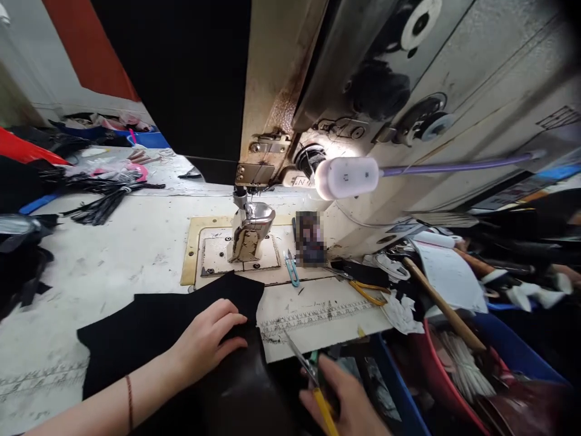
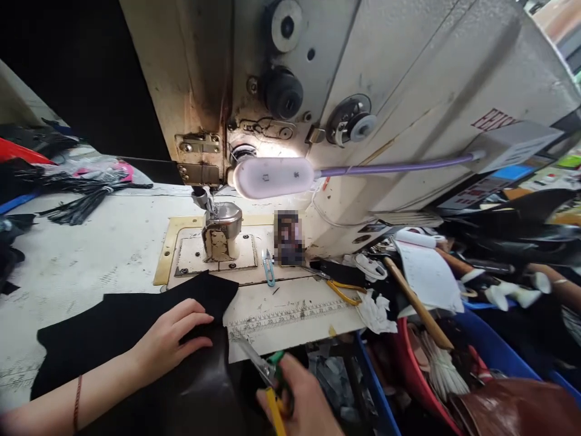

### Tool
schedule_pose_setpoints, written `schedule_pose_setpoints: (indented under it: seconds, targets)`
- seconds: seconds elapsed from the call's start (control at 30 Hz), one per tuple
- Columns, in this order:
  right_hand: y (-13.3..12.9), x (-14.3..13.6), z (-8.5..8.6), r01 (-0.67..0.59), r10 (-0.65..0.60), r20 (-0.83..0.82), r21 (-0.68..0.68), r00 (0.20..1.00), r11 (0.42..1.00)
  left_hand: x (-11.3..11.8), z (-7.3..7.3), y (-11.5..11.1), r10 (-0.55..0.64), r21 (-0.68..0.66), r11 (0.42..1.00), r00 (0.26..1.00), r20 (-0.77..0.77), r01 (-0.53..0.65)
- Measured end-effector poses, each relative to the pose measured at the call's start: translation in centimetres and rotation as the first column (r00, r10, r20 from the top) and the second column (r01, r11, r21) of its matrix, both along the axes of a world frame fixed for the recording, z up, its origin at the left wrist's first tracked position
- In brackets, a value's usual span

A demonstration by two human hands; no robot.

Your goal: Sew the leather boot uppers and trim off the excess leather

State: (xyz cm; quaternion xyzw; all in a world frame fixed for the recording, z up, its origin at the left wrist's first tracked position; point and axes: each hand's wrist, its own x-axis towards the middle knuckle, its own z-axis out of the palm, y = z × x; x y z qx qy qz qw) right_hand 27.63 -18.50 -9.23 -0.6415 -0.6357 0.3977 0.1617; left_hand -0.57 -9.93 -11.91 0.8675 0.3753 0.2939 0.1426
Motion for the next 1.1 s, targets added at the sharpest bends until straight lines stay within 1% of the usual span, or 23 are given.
schedule_pose_setpoints:
  seconds: [0.03, 0.07, 0.1, 0.13, 0.17, 0.2, 0.23, 0.27, 0.3, 0.37, 0.43, 0.57, 0.7, 0.8, 0.9, 1.03, 1.1]
  targets:
    - [1.3, 1.0, 1.1, -0.147, 0.128, 0.125, 0.154, 0.984, 0.977, -0.1, -0.1, 0.0, -0.02, 0.014, 1.0, 1.0, 0.021, 0.02]
    - [2.7, 1.8, 2.2, -0.297, 0.221, 0.267, 0.288, 0.938, 0.911, -0.2, -0.1, -0.1, -0.041, 0.022, 0.999, 0.999, 0.032, 0.041]
    - [4.2, 2.4, 3.1, -0.409, 0.257, 0.401, 0.36, 0.879, 0.838, -0.2, 0.0, -0.1, -0.064, 0.022, 0.998, 0.997, 0.033, 0.063]
    - [5.7, 2.7, 3.7, -0.52, 0.295, 0.514, 0.375, 0.806, 0.768, -0.2, 0.1, -0.1, -0.085, 0.015, 0.996, 0.996, 0.027, 0.084]
    - [7.2, 2.8, 4.1, -0.61, 0.319, 0.596, 0.381, 0.737, 0.695, -0.2, 0.1, -0.1, -0.105, 0.001, 0.994, 0.994, 0.015, 0.105]
    - [8.5, 2.8, 4.3, -0.679, 0.337, 0.66, 0.364, 0.671, 0.638, -0.2, 0.2, 0.0, -0.123, -0.016, 0.992, 0.992, 0.002, 0.123]
    - [9.5, 2.7, 4.4, -0.734, 0.361, 0.706, 0.33, 0.61, 0.594, -0.1, 0.3, 0.1, -0.137, -0.035, 0.99, 0.991, -0.009, 0.137]
    - [10.4, 2.6, 4.3, -0.773, 0.382, 0.738, 0.293, 0.557, 0.563, -0.1, 0.4, 0.2, -0.151, -0.053, 0.987, 0.988, -0.016, 0.15]
    - [10.9, 2.5, 4.2, -0.8, 0.403, 0.759, 0.25, 0.512, 0.546, -0.1, 0.5, 0.3, -0.162, -0.069, 0.985, 0.987, -0.019, 0.16]
    - [11.5, 2.5, 4.0, -0.824, 0.442, 0.776, 0.17, 0.45, 0.541, -0.2, 0.6, 0.4, -0.173, -0.098, 0.98, 0.985, -0.013, 0.171]
    - [11.4, 2.7, 3.8, -0.821, 0.468, 0.776, 0.109, 0.423, 0.561, -0.2, 0.8, 0.5, -0.17, -0.119, 0.978, 0.985, 0.004, 0.17]
    - [10.8, 3.1, 3.8, -0.789, 0.483, 0.762, 0.059, 0.431, 0.611, -0.3, 0.6, 0.3, -0.167, -0.128, 0.977, 0.984, 0.054, 0.173]
    - [10.7, 3.0, 3.9, -0.782, 0.485, 0.753, 0.063, 0.446, 0.621, -0.3, 0.1, 0.1, -0.146, -0.136, 0.978, 0.984, 0.098, 0.158]
    - [11.2, 2.7, 4.2, -0.805, 0.479, 0.763, 0.089, 0.434, 0.587, -0.2, -0.1, 0.0, -0.139, -0.16, 0.975, 0.984, 0.107, 0.155]
    - [12.0, 2.2, 5.1, -0.84, 0.487, 0.784, 0.079, 0.384, 0.536, -0.2, 0.1, 0.1, -0.139, -0.195, 0.968, 0.984, 0.108, 0.158]
    - [13.3, 1.0, 7.3, -0.876, 0.538, 0.796, -0.021, 0.277, 0.483, -0.1, 0.5, 0.2, -0.13, -0.245, 0.957, 0.986, 0.107, 0.153]
    - [13.9, 0.3, 8.4, -0.882, 0.57, 0.788, -0.077, 0.232, 0.465, -0.1, 0.8, 0.2, -0.123, -0.276, 0.95, 0.987, 0.101, 0.147]
